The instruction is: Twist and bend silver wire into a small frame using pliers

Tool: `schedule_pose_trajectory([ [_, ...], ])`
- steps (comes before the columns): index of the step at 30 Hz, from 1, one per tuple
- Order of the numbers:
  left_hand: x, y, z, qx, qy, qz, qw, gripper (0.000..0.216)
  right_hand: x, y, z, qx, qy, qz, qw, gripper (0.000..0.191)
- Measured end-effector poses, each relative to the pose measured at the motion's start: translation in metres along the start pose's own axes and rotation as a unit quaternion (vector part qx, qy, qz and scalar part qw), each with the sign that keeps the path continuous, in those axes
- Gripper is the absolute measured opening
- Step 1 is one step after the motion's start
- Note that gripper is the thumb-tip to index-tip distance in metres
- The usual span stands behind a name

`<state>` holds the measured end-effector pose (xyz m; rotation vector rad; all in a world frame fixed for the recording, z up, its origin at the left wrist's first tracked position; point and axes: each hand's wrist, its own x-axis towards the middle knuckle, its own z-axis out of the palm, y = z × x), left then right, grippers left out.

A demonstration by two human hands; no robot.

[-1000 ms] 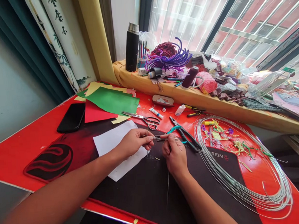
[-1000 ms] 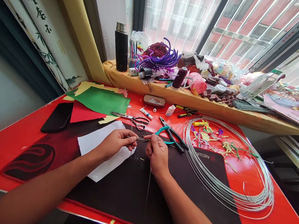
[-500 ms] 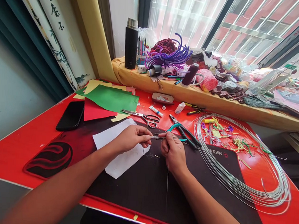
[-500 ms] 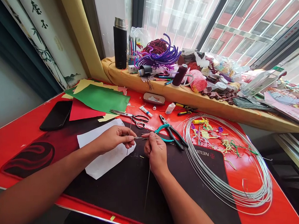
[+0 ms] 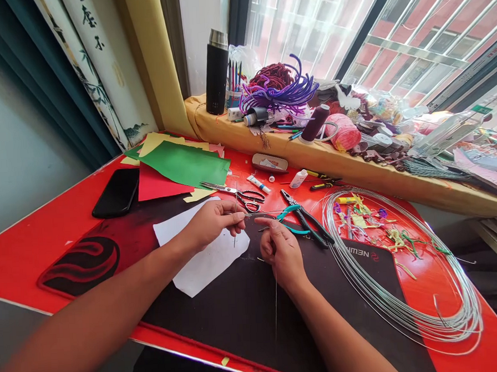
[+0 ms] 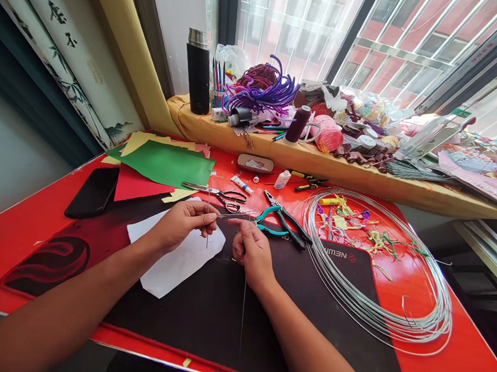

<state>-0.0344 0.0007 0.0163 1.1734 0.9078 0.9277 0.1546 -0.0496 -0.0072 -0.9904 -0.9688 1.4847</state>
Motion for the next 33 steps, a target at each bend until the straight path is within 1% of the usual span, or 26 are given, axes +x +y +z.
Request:
schedule_pose_trajectory([
  [3,-0.0004,0.001,0.0005,-0.018,-0.017,-0.011,1.0,0.031,-0.0014,0.0028,0.0007,-0.017,-0.026,0.013,0.999,0.043],
  [7,-0.0025,-0.0007,0.0062,-0.01,-0.038,-0.018,0.999,0.03,-0.0013,0.004,0.0004,-0.034,-0.04,0.02,0.998,0.041],
  [12,-0.0023,0.0017,0.0056,-0.005,-0.02,0.006,1.0,0.027,-0.0031,0.0038,0.0021,-0.084,-0.079,0.022,0.993,0.044],
  [16,-0.0015,0.0027,0.0038,-0.009,-0.016,0.003,1.0,0.026,-0.0066,0.0034,0.0051,-0.137,-0.104,0.012,0.985,0.048],
  [19,-0.0021,0.0022,0.0044,-0.013,-0.01,0.001,1.0,0.026,-0.0082,0.0025,0.0062,-0.155,-0.115,0.006,0.981,0.048],
  [33,-0.0015,0.0001,0.0049,-0.034,-0.008,-0.002,0.999,0.028,-0.0085,0.0033,0.0054,-0.161,-0.138,0.026,0.977,0.047],
])
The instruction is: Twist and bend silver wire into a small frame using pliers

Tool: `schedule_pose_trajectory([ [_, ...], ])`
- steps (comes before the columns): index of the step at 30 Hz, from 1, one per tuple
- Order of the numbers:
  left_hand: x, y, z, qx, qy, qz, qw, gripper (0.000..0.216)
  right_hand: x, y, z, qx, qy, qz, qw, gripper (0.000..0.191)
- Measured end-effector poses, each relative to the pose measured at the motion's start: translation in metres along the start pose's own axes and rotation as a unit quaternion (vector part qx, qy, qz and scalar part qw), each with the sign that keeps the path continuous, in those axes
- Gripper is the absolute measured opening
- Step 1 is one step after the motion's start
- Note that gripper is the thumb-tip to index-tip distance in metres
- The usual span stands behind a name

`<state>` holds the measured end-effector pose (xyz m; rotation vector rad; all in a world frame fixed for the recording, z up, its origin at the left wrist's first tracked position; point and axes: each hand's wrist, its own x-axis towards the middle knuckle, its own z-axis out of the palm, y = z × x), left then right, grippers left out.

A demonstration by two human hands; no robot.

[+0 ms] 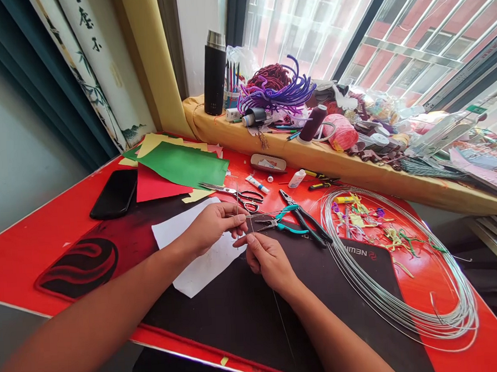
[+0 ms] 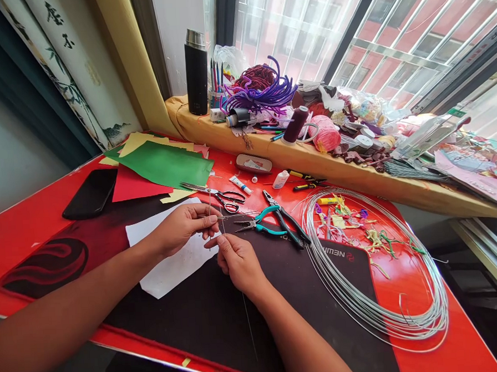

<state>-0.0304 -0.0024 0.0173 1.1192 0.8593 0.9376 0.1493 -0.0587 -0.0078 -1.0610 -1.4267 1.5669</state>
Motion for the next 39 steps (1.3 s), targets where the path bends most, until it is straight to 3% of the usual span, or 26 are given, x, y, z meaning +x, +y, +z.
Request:
schedule_pose_trajectory([
  [12,-0.0008,-0.0004,-0.0005,-0.014,0.012,-0.01,1.0,0.032,0.0015,0.0018,-0.0006,0.005,-0.01,0.006,1.0,0.048],
  [29,0.0002,0.0022,-0.0014,0.05,0.022,0.031,0.998,0.016,-0.0023,-0.0013,0.0007,-0.077,-0.028,0.03,0.996,0.046],
  [39,0.0048,-0.0065,-0.0059,0.118,0.043,0.047,0.991,0.013,-0.0063,-0.0075,0.0082,-0.245,-0.008,-0.01,0.97,0.041],
])
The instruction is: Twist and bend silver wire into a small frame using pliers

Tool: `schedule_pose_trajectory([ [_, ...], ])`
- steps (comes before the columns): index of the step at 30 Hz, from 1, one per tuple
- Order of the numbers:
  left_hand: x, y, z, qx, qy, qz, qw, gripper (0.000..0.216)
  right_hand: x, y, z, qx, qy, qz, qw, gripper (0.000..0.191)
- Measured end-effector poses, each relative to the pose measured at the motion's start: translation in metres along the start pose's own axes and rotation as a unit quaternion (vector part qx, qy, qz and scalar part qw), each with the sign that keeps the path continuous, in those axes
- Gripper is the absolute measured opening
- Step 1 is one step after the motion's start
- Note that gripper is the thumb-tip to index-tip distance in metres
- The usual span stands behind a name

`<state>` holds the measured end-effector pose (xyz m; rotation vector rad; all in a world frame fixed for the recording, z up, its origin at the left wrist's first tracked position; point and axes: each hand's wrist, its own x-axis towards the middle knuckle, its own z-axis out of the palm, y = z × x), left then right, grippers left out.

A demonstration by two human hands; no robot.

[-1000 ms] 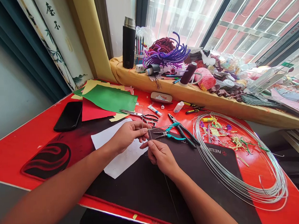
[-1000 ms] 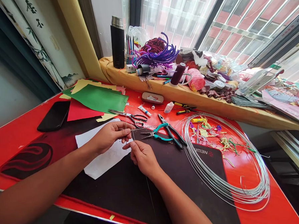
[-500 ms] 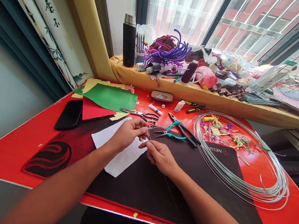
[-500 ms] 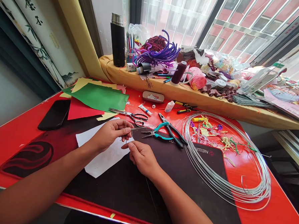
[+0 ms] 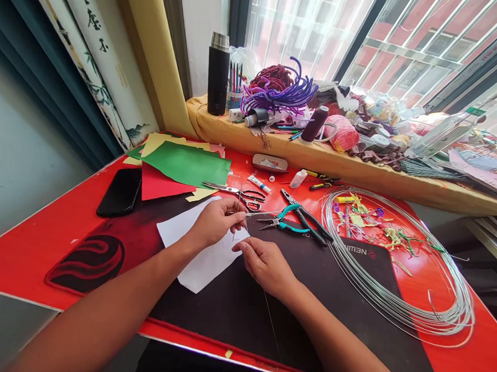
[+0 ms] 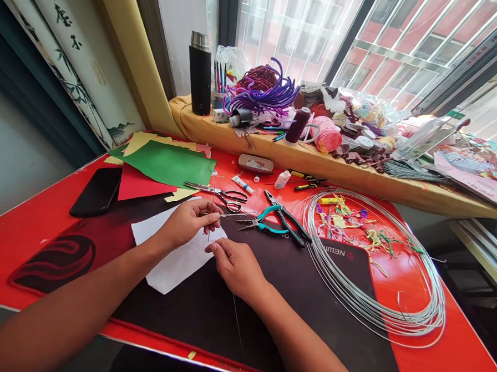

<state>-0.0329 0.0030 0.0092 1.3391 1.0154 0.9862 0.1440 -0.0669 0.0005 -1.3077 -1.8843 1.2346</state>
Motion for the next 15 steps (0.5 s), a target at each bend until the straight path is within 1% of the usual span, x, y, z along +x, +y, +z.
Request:
schedule_pose_trajectory([
  [3,0.0009,-0.0022,-0.0001,-0.024,-0.011,-0.008,1.0,0.014,-0.0018,-0.0057,0.0016,-0.003,-0.003,0.006,1.0,0.042],
  [6,0.0015,-0.0017,-0.0016,-0.097,-0.042,-0.04,0.994,0.018,-0.0036,-0.0089,0.0033,0.024,-0.021,0.017,0.999,0.042],
  [9,0.0019,-0.0002,-0.0034,-0.142,-0.055,-0.072,0.986,0.021,-0.0042,-0.0079,0.0033,0.058,-0.03,0.024,0.998,0.043],
  [15,0.0017,0.0011,-0.0037,-0.14,-0.056,-0.077,0.986,0.022,-0.0039,-0.0027,-0.0014,0.081,-0.04,0.033,0.995,0.045],
])
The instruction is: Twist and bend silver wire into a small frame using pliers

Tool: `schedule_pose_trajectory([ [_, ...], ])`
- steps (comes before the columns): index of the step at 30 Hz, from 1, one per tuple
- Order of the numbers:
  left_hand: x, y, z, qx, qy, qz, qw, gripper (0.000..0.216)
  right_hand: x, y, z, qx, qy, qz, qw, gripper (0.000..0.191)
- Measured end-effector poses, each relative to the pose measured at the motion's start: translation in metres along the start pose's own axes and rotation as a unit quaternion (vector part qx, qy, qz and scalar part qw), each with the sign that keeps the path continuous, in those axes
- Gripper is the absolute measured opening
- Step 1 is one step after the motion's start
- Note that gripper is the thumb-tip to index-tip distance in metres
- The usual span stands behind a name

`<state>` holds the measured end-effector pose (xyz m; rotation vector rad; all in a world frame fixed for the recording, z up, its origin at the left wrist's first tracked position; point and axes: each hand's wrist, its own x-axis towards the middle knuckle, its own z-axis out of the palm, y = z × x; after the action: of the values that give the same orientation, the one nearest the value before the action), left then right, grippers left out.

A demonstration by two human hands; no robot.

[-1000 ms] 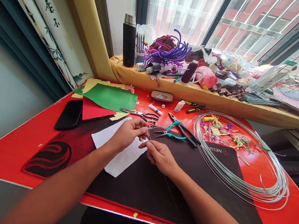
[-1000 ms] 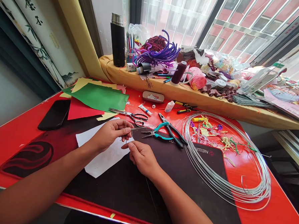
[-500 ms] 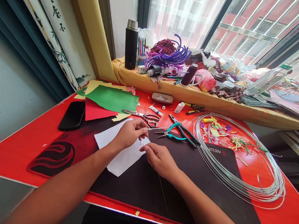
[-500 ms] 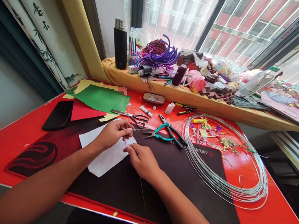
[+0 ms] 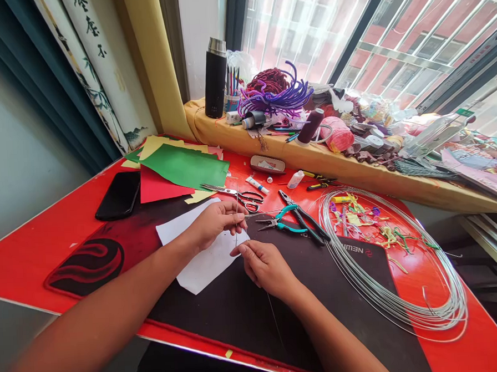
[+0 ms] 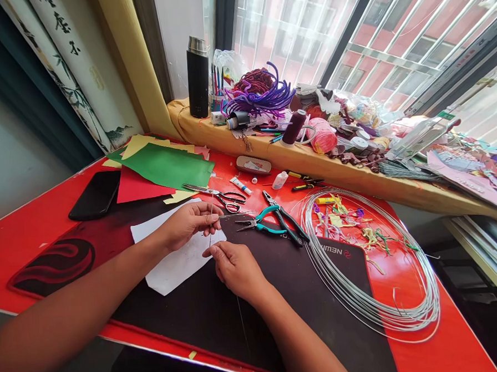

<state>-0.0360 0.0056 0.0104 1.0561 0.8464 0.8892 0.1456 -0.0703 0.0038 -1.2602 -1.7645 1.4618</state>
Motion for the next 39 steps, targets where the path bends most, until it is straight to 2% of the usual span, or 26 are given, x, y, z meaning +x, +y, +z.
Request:
schedule_pose_trajectory([
  [16,0.001,-0.001,0.002,0.042,0.01,0.029,0.999,0.025,0.0,0.002,0.0,-0.002,0.004,0.009,1.0,0.043],
  [32,0.003,-0.009,-0.002,0.171,0.047,0.098,0.979,0.014,-0.002,-0.005,0.004,-0.029,-0.015,0.011,0.999,0.033],
  [36,0.001,-0.008,-0.002,0.21,0.062,0.105,0.97,0.012,-0.003,-0.01,0.005,-0.07,-0.007,0.015,0.997,0.025],
  [39,-0.001,-0.006,0.001,0.226,0.062,0.097,0.967,0.012,-0.008,-0.016,-0.002,-0.142,0.002,-0.012,0.99,0.023],
])
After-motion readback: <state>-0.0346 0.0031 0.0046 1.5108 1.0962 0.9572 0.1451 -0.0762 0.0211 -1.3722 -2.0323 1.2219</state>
